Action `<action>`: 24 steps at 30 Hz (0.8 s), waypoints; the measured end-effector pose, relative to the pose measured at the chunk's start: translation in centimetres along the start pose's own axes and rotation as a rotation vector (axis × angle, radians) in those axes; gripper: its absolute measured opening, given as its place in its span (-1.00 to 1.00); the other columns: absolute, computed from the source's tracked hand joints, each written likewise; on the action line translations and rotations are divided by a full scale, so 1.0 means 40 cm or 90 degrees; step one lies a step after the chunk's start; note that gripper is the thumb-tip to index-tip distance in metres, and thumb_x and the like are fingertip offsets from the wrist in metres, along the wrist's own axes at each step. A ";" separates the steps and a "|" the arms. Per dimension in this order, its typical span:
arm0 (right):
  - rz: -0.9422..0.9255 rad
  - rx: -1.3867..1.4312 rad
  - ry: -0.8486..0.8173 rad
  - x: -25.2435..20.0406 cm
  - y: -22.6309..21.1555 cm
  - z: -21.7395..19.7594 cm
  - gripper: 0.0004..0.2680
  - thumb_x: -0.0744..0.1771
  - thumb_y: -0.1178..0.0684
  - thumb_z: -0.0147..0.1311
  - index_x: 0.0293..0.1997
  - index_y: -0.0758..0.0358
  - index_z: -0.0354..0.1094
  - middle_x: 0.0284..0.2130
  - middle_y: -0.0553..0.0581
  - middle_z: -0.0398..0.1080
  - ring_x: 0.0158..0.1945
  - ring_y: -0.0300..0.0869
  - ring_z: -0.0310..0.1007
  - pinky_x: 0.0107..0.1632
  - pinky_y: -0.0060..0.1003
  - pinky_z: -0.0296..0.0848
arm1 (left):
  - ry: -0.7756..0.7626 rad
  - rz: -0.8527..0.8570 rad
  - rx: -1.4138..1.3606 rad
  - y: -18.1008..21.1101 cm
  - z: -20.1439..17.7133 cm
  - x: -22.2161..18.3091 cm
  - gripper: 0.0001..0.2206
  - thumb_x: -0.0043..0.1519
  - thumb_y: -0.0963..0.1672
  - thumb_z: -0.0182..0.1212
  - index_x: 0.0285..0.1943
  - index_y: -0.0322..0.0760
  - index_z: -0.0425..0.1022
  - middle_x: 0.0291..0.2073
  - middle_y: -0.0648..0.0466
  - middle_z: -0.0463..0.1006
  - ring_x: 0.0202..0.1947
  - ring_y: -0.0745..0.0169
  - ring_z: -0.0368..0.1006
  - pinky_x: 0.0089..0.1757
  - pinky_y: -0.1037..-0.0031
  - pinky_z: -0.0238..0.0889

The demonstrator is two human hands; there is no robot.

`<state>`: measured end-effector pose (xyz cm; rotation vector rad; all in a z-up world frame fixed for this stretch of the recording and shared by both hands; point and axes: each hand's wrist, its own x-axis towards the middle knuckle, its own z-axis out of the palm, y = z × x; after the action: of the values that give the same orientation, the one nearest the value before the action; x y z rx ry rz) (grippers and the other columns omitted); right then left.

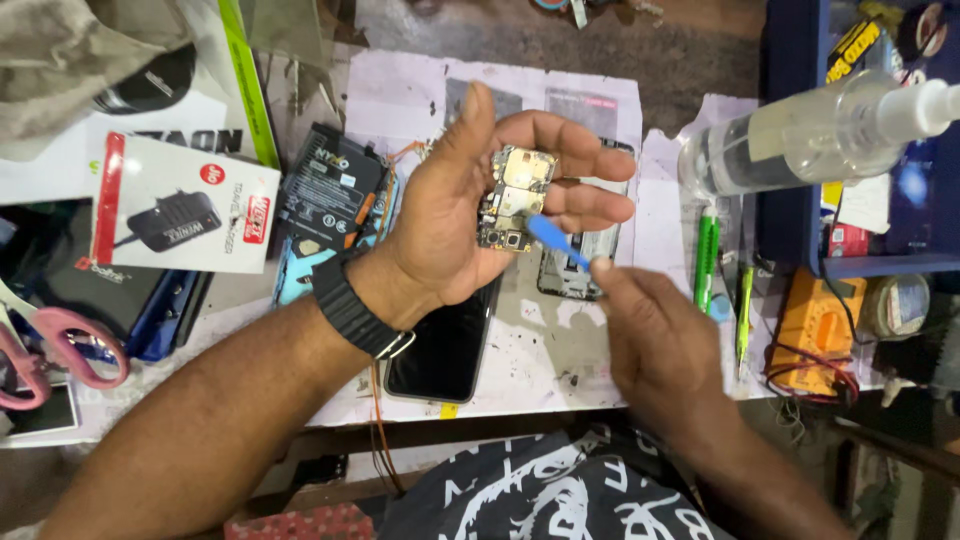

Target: The person disassembles a smartphone, removes the motherboard, and cleans it using a spray bottle and a small brush. The person uses a utility knife to pry components and a brush to scrub the circuit board.

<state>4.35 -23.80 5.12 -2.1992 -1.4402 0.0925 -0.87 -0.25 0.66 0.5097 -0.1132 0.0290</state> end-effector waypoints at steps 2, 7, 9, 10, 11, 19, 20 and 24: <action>-0.027 -0.010 0.014 0.007 0.004 0.010 -0.66 0.31 0.38 0.10 0.22 0.28 0.35 -0.16 0.31 0.49 -0.30 -0.04 0.52 -0.35 -0.21 0.52 | 0.006 0.013 0.017 0.002 0.000 0.000 -0.25 0.37 0.28 -0.15 0.26 -0.47 0.34 0.26 -0.42 0.43 0.17 -0.24 0.49 0.24 -0.04 0.37; -0.064 -0.020 0.077 0.028 0.020 -0.001 -0.71 0.34 0.38 0.11 0.19 0.30 0.36 -0.17 0.28 0.49 -0.29 -0.02 0.53 -0.32 -0.20 0.50 | -0.040 0.009 -0.031 0.000 -0.001 -0.003 -0.30 0.40 0.25 -0.13 0.26 -0.47 0.35 0.27 -0.39 0.42 0.17 -0.19 0.51 0.22 0.03 0.38; -0.098 -0.030 0.047 0.024 0.019 -0.003 -0.69 0.30 0.36 0.09 0.17 0.29 0.38 -0.18 0.29 0.48 -0.27 0.03 0.53 -0.29 -0.16 0.51 | -0.046 -0.001 -0.045 -0.004 -0.003 -0.005 -0.30 0.40 0.24 -0.12 0.26 -0.46 0.35 0.28 -0.38 0.41 0.16 -0.17 0.50 0.16 0.04 0.39; -0.114 -0.036 0.033 0.024 0.019 -0.003 -0.67 0.28 0.36 0.07 0.16 0.28 0.39 -0.18 0.30 0.48 -0.26 0.05 0.53 -0.27 -0.14 0.52 | -0.052 0.000 -0.048 -0.006 -0.005 -0.004 -0.30 0.40 0.24 -0.12 0.26 -0.46 0.35 0.28 -0.39 0.41 0.16 -0.17 0.50 0.15 0.05 0.39; -0.088 -0.029 0.053 0.025 0.019 -0.001 -0.68 0.29 0.36 0.09 0.17 0.29 0.38 -0.17 0.30 0.48 -0.26 0.03 0.53 -0.27 -0.17 0.52 | -0.057 0.001 -0.050 -0.007 -0.007 -0.004 -0.30 0.41 0.24 -0.12 0.26 -0.46 0.35 0.27 -0.39 0.41 0.16 -0.16 0.51 0.13 0.06 0.38; -0.068 0.006 0.109 0.052 0.004 0.015 -0.68 0.34 0.40 0.08 0.23 0.28 0.34 -0.17 0.27 0.49 -0.26 -0.05 0.54 -0.32 -0.27 0.50 | -0.066 -0.005 -0.032 -0.013 -0.002 -0.006 -0.24 0.40 0.29 -0.20 0.27 -0.47 0.35 0.29 -0.38 0.41 0.19 -0.16 0.49 0.22 0.08 0.39; -0.078 0.010 0.092 0.055 -0.001 0.017 -0.67 0.33 0.39 0.06 0.22 0.26 0.35 -0.18 0.27 0.49 -0.28 -0.06 0.53 -0.33 -0.26 0.50 | -0.064 -0.008 -0.032 -0.008 -0.001 -0.006 -0.23 0.39 0.29 -0.21 0.27 -0.47 0.35 0.30 -0.37 0.40 0.19 -0.15 0.49 0.22 0.09 0.40; -0.052 -0.012 0.066 0.052 0.004 0.013 -0.67 0.32 0.39 0.05 0.20 0.24 0.39 -0.28 0.26 0.47 -0.37 -0.07 0.49 -0.40 -0.22 0.47 | -0.063 -0.018 -0.017 -0.009 0.011 -0.003 -0.21 0.35 0.30 -0.21 0.27 -0.46 0.35 0.31 -0.37 0.39 0.21 -0.14 0.48 0.20 0.09 0.40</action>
<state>5.24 -21.83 5.03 -2.1239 -1.4768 -0.0636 -1.02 -0.77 0.86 0.4861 -0.2023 -0.0250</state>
